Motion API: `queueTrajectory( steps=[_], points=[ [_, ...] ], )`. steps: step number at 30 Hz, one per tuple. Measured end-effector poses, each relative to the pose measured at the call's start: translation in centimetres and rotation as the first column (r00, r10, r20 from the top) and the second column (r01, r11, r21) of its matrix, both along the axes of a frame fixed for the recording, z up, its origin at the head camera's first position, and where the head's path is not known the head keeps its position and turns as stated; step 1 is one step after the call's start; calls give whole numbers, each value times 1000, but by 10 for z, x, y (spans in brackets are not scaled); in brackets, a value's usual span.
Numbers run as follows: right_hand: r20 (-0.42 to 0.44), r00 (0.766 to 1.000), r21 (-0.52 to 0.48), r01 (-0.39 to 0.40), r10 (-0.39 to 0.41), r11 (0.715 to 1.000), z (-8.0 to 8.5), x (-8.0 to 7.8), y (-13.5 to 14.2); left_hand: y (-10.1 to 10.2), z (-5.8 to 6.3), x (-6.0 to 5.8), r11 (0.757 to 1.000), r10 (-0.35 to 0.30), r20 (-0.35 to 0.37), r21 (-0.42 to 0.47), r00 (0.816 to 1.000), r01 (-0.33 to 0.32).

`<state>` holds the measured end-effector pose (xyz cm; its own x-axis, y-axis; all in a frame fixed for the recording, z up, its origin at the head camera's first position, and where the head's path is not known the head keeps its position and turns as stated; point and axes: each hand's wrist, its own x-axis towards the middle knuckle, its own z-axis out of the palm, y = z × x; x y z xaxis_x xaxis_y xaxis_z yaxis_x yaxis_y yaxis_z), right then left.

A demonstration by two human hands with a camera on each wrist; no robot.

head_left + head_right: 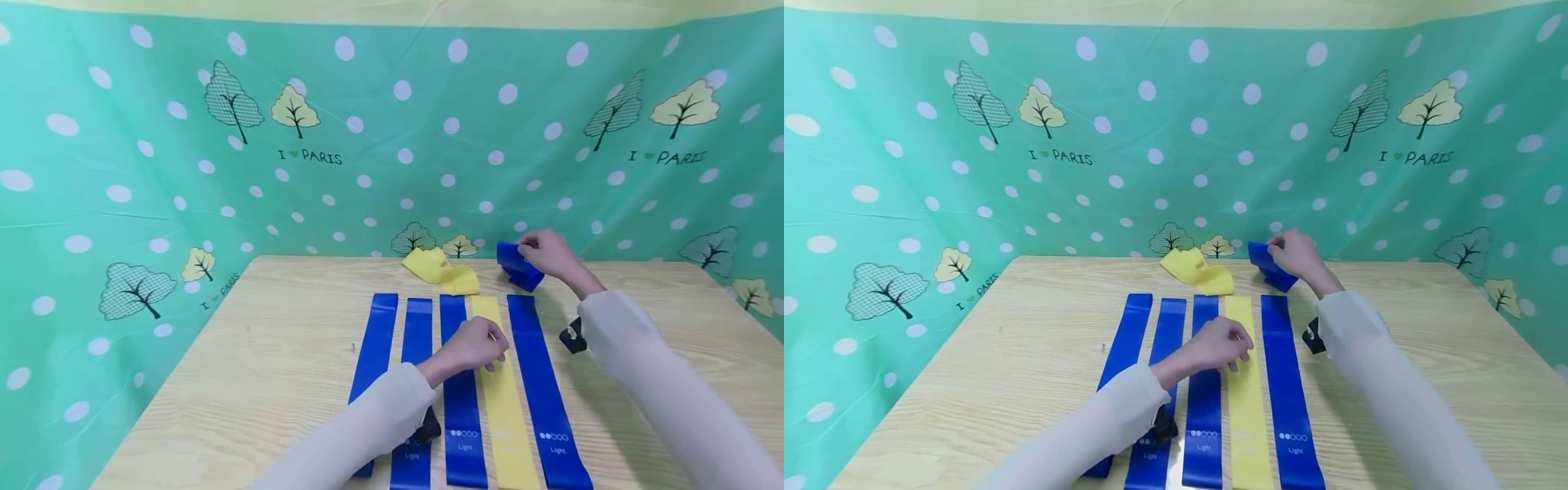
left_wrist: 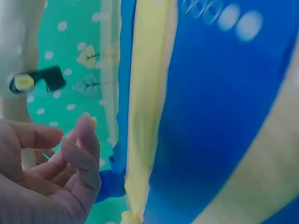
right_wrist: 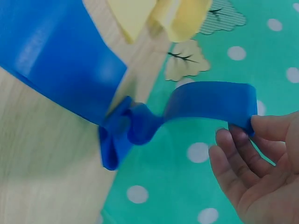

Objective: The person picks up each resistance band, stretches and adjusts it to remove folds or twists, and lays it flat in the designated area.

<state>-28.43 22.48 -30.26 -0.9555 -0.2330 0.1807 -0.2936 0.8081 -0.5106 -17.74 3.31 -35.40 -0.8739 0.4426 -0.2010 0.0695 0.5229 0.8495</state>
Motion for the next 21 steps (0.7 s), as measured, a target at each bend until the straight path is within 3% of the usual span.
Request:
queueTrajectory(
  steps=[4, 8, 10, 13, 17, 19, 21],
  points=[
    [-30, 999, 0, -29, 29, 1000, 9, 10, -4, 2, 3, -13, 996, 71, -9, 59, 997, -70],
    [-62, 996, 8, -60, 60, 998, 10, 24, -15, 3, 4, -26, 962, 146, 75, 221, 986, -159],
    [-65, 994, -2, -88, 87, 996, 7, 31, -23, 3, 4, -32, 921, 163, 166, 328, 973, -210],
    [-74, 988, -12, -136, 135, 991, -4, 43, -34, 0, 3, -40, 836, 174, 309, 455, 935, -306],
    [-87, 980, -33, -184, 181, 982, -25, 59, -46, -3, -3, -45, 749, 214, 416, 511, 884, -422],
    [-73, 981, -67, -187, 182, 980, -35, 67, -49, -3, -6, -46, 730, 250, 435, 503, 865, -464],
    [-26, 991, -127, -135, 133, 983, -42, 76, -51, -2, -10, -46, 722, 295, 440, 479, 848, -499]
  ],
)
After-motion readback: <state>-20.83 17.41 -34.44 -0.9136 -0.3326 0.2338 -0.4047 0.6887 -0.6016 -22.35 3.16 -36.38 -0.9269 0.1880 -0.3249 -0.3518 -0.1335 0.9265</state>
